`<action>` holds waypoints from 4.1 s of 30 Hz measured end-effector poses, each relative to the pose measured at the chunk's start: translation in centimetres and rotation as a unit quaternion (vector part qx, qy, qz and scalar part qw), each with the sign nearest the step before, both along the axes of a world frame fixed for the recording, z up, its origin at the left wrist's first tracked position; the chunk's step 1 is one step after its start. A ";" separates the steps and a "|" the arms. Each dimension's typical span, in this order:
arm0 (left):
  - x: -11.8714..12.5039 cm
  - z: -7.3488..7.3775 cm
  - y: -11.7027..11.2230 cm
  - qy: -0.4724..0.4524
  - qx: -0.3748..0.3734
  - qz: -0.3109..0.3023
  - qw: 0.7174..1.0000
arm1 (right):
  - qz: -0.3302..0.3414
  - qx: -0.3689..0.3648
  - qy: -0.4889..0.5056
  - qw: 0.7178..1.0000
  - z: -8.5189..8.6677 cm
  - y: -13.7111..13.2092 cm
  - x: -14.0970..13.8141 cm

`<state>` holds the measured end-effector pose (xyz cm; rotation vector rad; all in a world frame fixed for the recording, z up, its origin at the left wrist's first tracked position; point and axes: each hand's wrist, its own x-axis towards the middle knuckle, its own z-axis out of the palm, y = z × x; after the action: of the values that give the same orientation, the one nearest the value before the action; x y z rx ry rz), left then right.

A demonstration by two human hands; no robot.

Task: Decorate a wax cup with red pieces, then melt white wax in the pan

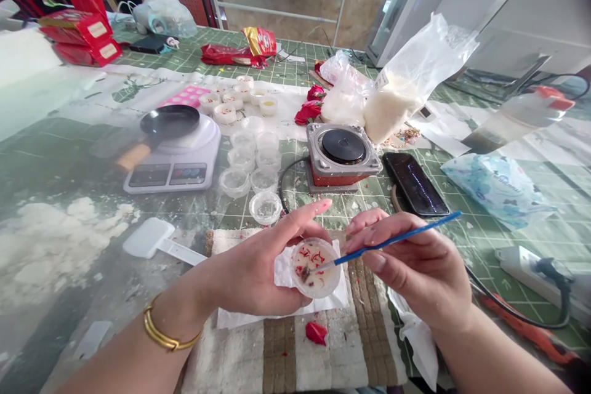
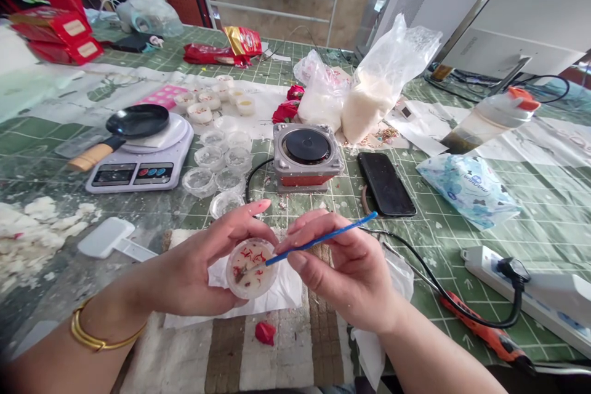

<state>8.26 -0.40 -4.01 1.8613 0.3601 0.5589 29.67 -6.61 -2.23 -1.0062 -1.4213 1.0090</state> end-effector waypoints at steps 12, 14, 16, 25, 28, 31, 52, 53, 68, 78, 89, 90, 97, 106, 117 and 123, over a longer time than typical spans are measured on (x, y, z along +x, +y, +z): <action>0.0 0.0 0.0 0.001 -0.001 0.006 1.000 | -0.058 0.086 -0.018 0.994 0.2 0.0 0.3; 0.0 0.0 0.1 0.004 -0.005 0.005 1.000 | -0.064 0.092 -0.005 0.994 0.3 0.0 0.3; -0.1 -0.1 0.1 0.009 -0.004 0.000 1.000 | -0.063 0.090 0.000 0.994 0.3 0.0 0.3; 0.0 -0.1 0.1 0.017 0.014 0.009 1.000 | -0.071 0.069 -0.006 0.995 0.0 0.1 0.2; 0.0 -0.1 0.1 0.013 0.018 0.001 1.000 | -0.042 0.064 -0.009 0.997 0.0 0.0 0.1; 0.0 -0.1 0.1 0.012 0.020 0.001 1.000 | -0.027 0.058 -0.022 0.998 0.0 0.1 0.1; -0.1 -0.2 0.2 0.017 0.014 -0.001 1.000 | -0.023 0.029 0.000 0.999 0.2 0.0 0.3; -0.1 -0.2 0.2 0.018 0.013 -0.002 1.000 | -0.017 0.029 -0.001 0.999 0.2 0.0 0.3; -0.2 -0.2 0.1 0.026 0.017 -0.010 0.999 | -0.033 0.037 0.016 0.999 0.0 0.1 0.3; -0.2 -0.1 0.2 0.025 0.012 -0.007 1.000 | -0.019 0.043 0.027 0.999 0.1 -0.1 0.3; -0.4 -0.1 0.4 0.029 0.031 0.029 0.999 | -0.072 -0.023 0.106 0.991 -0.2 0.8 1.2; -0.4 -0.2 0.5 0.029 0.033 0.033 0.998 | -0.076 -0.029 0.117 0.990 -0.2 0.9 1.3; -0.2 -0.3 0.9 0.048 0.053 0.111 0.991 | -0.104 -0.080 0.110 0.985 -0.9 2.1 2.0; -0.4 2.4 1.2 0.083 0.100 0.322 0.938 | -0.142 -0.062 0.138 0.978 -0.7 2.7 2.9; -2.8 7.9 3.2 -0.083 -0.190 0.397 0.894 | -0.116 -0.079 0.119 0.983 -0.3 2.1 2.4; -2.7 9.2 11.6 0.054 -0.017 0.490 0.870 | -0.106 -0.075 0.076 0.989 -0.2 1.9 2.1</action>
<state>5.55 11.15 5.20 1.5737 1.4169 1.1034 31.78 -4.71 -2.46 -1.1400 -1.1002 1.0227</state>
